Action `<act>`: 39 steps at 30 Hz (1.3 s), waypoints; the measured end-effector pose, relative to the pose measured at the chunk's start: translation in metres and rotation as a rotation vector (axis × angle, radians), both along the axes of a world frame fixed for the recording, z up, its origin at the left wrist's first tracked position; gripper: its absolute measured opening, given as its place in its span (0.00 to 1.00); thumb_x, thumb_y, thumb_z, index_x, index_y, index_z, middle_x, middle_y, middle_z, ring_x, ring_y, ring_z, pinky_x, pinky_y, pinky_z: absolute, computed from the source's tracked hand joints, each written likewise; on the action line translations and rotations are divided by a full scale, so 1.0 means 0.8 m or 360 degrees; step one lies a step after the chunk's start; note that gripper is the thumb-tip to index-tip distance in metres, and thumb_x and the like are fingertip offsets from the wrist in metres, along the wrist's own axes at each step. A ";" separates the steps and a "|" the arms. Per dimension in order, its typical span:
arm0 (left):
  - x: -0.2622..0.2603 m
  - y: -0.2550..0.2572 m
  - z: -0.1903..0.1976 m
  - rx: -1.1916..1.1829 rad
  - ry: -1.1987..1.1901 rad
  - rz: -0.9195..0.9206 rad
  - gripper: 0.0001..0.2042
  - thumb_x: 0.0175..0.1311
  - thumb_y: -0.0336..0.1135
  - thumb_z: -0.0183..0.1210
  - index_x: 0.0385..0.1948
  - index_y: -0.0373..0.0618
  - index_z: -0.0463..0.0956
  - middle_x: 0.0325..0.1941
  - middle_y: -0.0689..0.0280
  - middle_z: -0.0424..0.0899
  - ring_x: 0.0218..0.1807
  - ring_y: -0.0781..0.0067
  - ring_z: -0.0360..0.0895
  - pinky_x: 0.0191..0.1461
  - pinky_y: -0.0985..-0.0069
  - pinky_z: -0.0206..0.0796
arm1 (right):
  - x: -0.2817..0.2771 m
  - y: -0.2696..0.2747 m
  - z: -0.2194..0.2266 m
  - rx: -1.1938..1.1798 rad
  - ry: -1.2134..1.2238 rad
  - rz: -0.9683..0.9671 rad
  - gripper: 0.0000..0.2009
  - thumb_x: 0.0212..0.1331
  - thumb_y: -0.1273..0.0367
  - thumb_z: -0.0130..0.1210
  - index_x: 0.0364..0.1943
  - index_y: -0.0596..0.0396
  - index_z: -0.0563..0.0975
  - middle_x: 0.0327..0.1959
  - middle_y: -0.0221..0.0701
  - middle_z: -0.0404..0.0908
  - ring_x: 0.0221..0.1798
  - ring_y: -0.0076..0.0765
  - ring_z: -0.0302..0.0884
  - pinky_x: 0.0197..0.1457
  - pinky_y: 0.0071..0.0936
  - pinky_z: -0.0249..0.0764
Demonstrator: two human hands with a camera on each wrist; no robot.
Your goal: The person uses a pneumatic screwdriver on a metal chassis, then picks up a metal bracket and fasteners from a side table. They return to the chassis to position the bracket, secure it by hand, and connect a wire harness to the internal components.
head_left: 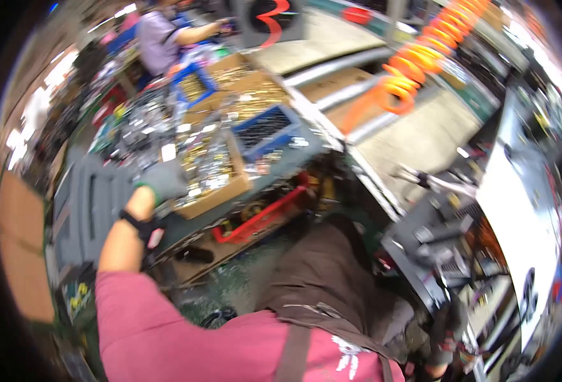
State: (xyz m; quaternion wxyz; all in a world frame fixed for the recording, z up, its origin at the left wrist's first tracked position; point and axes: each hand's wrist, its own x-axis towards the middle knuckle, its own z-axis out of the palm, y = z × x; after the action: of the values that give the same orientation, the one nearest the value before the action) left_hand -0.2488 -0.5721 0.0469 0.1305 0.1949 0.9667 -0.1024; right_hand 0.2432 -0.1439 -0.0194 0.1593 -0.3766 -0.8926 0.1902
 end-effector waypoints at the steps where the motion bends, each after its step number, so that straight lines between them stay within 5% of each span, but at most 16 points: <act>1: -0.010 -0.006 -0.006 -0.0012 -0.0073 -0.0051 0.20 0.40 0.48 0.60 0.28 0.38 0.83 0.26 0.48 0.83 0.30 0.49 0.82 0.37 0.60 0.74 | -0.005 -0.003 -0.009 0.0097 0.0257 0.0020 0.14 0.52 0.71 0.55 0.45 0.52 0.80 0.29 0.40 0.77 0.34 0.51 0.74 0.39 0.43 0.69; 3: -0.001 0.008 0.000 -0.0194 0.0016 0.0055 0.20 0.38 0.49 0.61 0.26 0.41 0.84 0.26 0.50 0.83 0.30 0.50 0.82 0.38 0.60 0.74 | -0.033 -0.024 0.039 0.0205 0.0000 0.0011 0.11 0.52 0.71 0.56 0.41 0.49 0.79 0.29 0.39 0.77 0.36 0.50 0.75 0.39 0.42 0.70; 8: 0.011 0.002 0.019 0.0226 0.0177 0.0097 0.12 0.40 0.38 0.64 0.24 0.37 0.82 0.27 0.51 0.82 0.31 0.62 0.82 0.38 0.68 0.73 | -0.037 -0.031 0.062 0.0223 0.0123 0.0103 0.10 0.54 0.71 0.58 0.41 0.50 0.80 0.30 0.40 0.78 0.34 0.50 0.77 0.37 0.42 0.72; 10: 0.004 -0.016 0.021 0.0890 0.0088 -0.0090 0.12 0.48 0.32 0.62 0.35 0.38 0.80 0.27 0.61 0.82 0.33 0.72 0.81 0.37 0.75 0.72 | -0.035 -0.029 0.052 0.0262 0.0383 0.0130 0.10 0.54 0.71 0.58 0.42 0.51 0.79 0.30 0.40 0.78 0.33 0.50 0.77 0.36 0.42 0.71; 14: 0.140 0.123 0.079 0.1861 -0.0559 -0.0239 0.10 0.56 0.26 0.60 0.40 0.37 0.76 0.32 0.67 0.81 0.34 0.79 0.78 0.37 0.81 0.70 | -0.033 -0.033 0.060 0.0298 0.0444 0.0164 0.11 0.55 0.71 0.59 0.42 0.53 0.78 0.31 0.38 0.77 0.34 0.48 0.75 0.37 0.42 0.69; 20: 0.285 0.304 0.028 0.1884 -0.1663 -0.1077 0.11 0.59 0.27 0.61 0.43 0.36 0.75 0.36 0.68 0.81 0.37 0.79 0.77 0.43 0.83 0.69 | -0.030 -0.026 0.045 0.0400 0.0380 0.0141 0.16 0.53 0.63 0.60 0.45 0.51 0.77 0.34 0.36 0.79 0.40 0.47 0.76 0.44 0.43 0.69; 22: 0.332 0.336 0.007 0.1977 -0.2166 -0.0669 0.11 0.64 0.35 0.60 0.42 0.39 0.78 0.37 0.67 0.82 0.36 0.83 0.76 0.39 0.84 0.68 | -0.033 -0.027 0.049 0.0383 0.0421 0.0097 0.17 0.54 0.62 0.60 0.46 0.52 0.77 0.37 0.37 0.79 0.41 0.47 0.76 0.45 0.42 0.70; 25: 0.358 0.365 -0.030 0.1674 -0.2429 -0.0472 0.11 0.66 0.38 0.57 0.42 0.41 0.79 0.33 0.71 0.81 0.29 0.86 0.71 0.32 0.85 0.63 | -0.031 -0.031 0.053 0.0332 0.0367 0.0004 0.17 0.54 0.62 0.58 0.47 0.53 0.77 0.40 0.39 0.78 0.45 0.49 0.75 0.48 0.42 0.70; 29: 0.370 0.367 -0.013 0.1472 -0.2292 -0.0154 0.09 0.67 0.36 0.57 0.42 0.42 0.79 0.29 0.74 0.79 0.25 0.88 0.67 0.28 0.85 0.59 | -0.027 -0.040 0.050 0.0328 0.0524 -0.0010 0.18 0.51 0.66 0.60 0.48 0.53 0.77 0.45 0.40 0.78 0.51 0.51 0.74 0.52 0.43 0.70; 31: 0.375 0.367 -0.015 0.1726 -0.2372 0.0124 0.09 0.66 0.35 0.58 0.42 0.42 0.79 0.27 0.75 0.78 0.24 0.88 0.67 0.27 0.87 0.59 | -0.024 -0.049 0.048 0.0314 0.0594 0.0028 0.20 0.48 0.69 0.62 0.49 0.52 0.76 0.46 0.40 0.78 0.51 0.52 0.73 0.54 0.43 0.70; 36: 0.382 0.366 -0.014 0.1834 -0.2395 0.0138 0.11 0.67 0.38 0.59 0.44 0.43 0.78 0.27 0.75 0.77 0.21 0.88 0.67 0.22 0.88 0.56 | -0.028 -0.073 0.062 0.0055 0.0750 0.0227 0.19 0.48 0.69 0.67 0.47 0.53 0.79 0.45 0.37 0.80 0.44 0.47 0.78 0.45 0.37 0.75; 39: 0.378 0.363 -0.021 0.1842 -0.2485 0.0165 0.11 0.67 0.38 0.59 0.45 0.44 0.78 0.24 0.76 0.75 0.18 0.89 0.65 0.18 0.88 0.53 | -0.035 -0.079 0.069 0.0354 0.0553 0.0343 0.18 0.48 0.69 0.66 0.47 0.49 0.80 0.44 0.36 0.81 0.43 0.47 0.80 0.44 0.35 0.76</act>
State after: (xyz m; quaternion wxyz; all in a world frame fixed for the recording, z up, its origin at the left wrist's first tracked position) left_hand 0.0534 -0.2814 0.0298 0.6232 0.1993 0.5163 0.5526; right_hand 0.2153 -0.2073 0.0358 0.3300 -0.2209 -0.9022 0.1684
